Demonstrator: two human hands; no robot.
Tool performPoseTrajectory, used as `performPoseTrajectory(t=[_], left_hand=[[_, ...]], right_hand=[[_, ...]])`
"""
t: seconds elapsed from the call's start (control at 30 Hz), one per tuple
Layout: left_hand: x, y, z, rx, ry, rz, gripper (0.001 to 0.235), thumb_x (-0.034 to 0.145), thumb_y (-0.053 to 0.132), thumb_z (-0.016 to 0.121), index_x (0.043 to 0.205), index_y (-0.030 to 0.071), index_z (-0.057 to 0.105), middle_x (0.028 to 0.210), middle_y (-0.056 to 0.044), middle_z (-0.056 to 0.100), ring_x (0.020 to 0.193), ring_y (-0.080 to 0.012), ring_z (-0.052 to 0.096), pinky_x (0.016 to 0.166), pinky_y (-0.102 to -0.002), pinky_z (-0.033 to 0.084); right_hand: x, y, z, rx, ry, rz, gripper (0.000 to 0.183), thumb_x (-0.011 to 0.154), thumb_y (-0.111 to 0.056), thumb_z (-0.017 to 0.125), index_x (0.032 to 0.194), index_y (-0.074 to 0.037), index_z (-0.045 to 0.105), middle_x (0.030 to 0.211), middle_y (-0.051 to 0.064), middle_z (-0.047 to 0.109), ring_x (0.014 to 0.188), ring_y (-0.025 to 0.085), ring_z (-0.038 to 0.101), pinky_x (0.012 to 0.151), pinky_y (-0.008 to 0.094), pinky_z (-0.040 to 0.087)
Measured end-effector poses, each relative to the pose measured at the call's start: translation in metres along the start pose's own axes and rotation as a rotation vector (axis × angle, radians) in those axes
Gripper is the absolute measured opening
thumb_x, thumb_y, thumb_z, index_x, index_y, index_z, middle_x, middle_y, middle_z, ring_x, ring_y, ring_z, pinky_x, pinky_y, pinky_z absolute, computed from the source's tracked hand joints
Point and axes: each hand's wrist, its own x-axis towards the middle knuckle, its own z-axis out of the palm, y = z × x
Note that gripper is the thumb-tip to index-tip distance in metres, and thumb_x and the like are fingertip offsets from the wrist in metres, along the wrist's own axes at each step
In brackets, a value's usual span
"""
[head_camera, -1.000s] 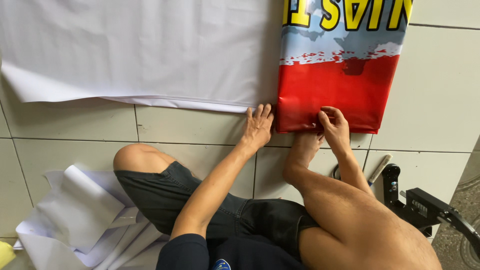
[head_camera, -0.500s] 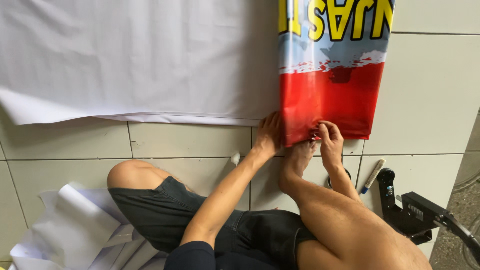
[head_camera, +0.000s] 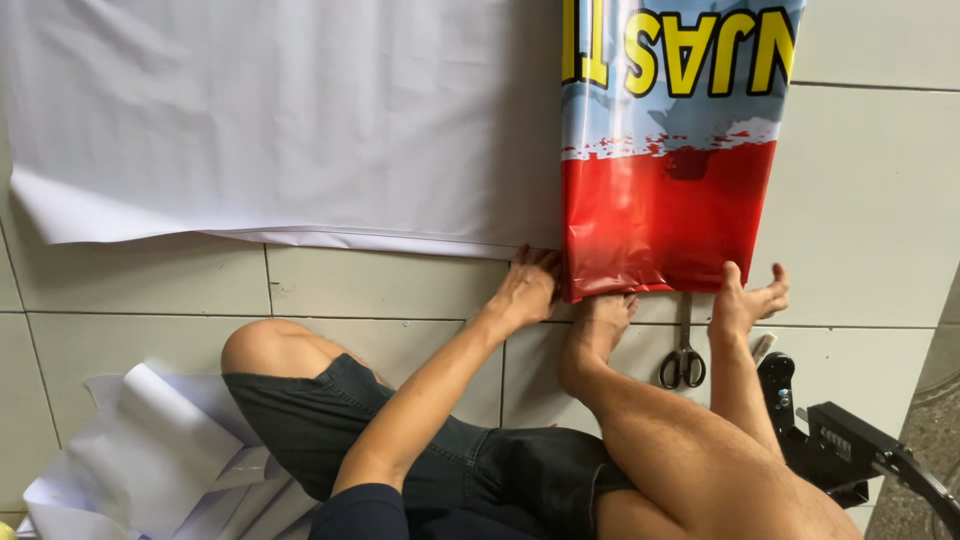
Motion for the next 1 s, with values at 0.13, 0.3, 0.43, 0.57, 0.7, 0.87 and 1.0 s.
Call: performPoseTrajectory(t=[0.13,0.3,0.43,0.57,0.7,0.87,1.0], left_hand=[[-0.034,-0.051,-0.016,-0.163,0.263,-0.125,0.059,0.079,0.036,0.063,0.131,0.008,0.061,0.117,-0.013,0.062,0.112,-0.0361,0.057,0.102,-0.049,0.042],[-0.087,-0.104,-0.059,0.105,0.509,-0.333,0.052,0.085,0.027,0.068,0.135,0.015,0.064,0.136,-0.011,0.059,0.124,-0.0332,0.052,0.104,-0.053,0.041],[-0.113,-0.146,-0.062,0.127,0.578,-0.479,0.072,0.085,0.041,0.075,0.149,0.016,0.052,0.157,-0.021,0.033,0.147,-0.0420,0.029,0.115,-0.071,0.026],[-0.121,-0.155,-0.058,0.136,0.452,-0.609,0.092,0.090,0.070,0.056,0.165,0.025,0.026,0.172,-0.022,0.002,0.157,-0.0481,0.003,0.115,-0.078,0.010],[-0.107,-0.140,-0.049,0.162,0.411,-0.630,0.085,0.096,0.069,0.046,0.165,0.024,0.024,0.172,-0.021,0.000,0.154,-0.0543,-0.002,0.118,-0.075,0.009],[-0.105,-0.137,-0.051,0.140,0.406,-0.615,0.088,0.093,0.074,0.044,0.165,0.027,0.025,0.172,-0.019,0.003,0.154,-0.0539,-0.001,0.116,-0.078,0.009],[-0.110,-0.135,-0.052,0.240,0.327,-0.542,0.109,0.080,0.058,0.079,0.166,0.028,0.019,0.172,-0.019,0.004,0.153,-0.0560,0.005,0.117,-0.077,0.010]], right_hand=[[0.006,-0.064,-0.029,-0.007,-0.207,0.259,0.085,0.087,-0.040,0.073,0.156,-0.015,0.030,0.147,0.013,0.037,0.131,0.025,0.049,0.107,0.039,0.046],[0.041,-0.060,-0.027,0.068,-0.450,0.181,0.039,0.094,-0.032,0.075,0.123,-0.006,0.068,0.108,0.004,0.070,0.095,0.010,0.064,0.081,0.024,0.052],[0.042,-0.097,-0.038,-0.113,-0.608,0.181,0.044,0.093,-0.048,0.073,0.106,-0.008,0.059,0.096,0.005,0.061,0.081,0.017,0.052,0.066,0.032,0.039],[0.058,-0.081,-0.033,-0.058,-0.567,0.130,0.030,0.096,-0.028,0.074,0.108,-0.008,0.055,0.100,0.011,0.066,0.082,0.022,0.063,0.065,0.037,0.053],[0.068,-0.066,-0.037,0.100,-0.510,0.143,0.024,0.097,-0.021,0.077,0.101,-0.014,0.055,0.098,0.005,0.068,0.081,0.015,0.062,0.067,0.030,0.053],[0.064,-0.082,-0.051,0.116,-0.484,0.149,0.025,0.098,-0.022,0.077,0.105,-0.016,0.054,0.100,0.004,0.067,0.082,0.015,0.063,0.069,0.032,0.055],[0.051,-0.123,-0.096,0.243,-0.510,0.043,0.026,0.101,-0.020,0.077,0.105,-0.020,0.051,0.108,0.003,0.069,0.093,0.012,0.067,0.080,0.026,0.060]])
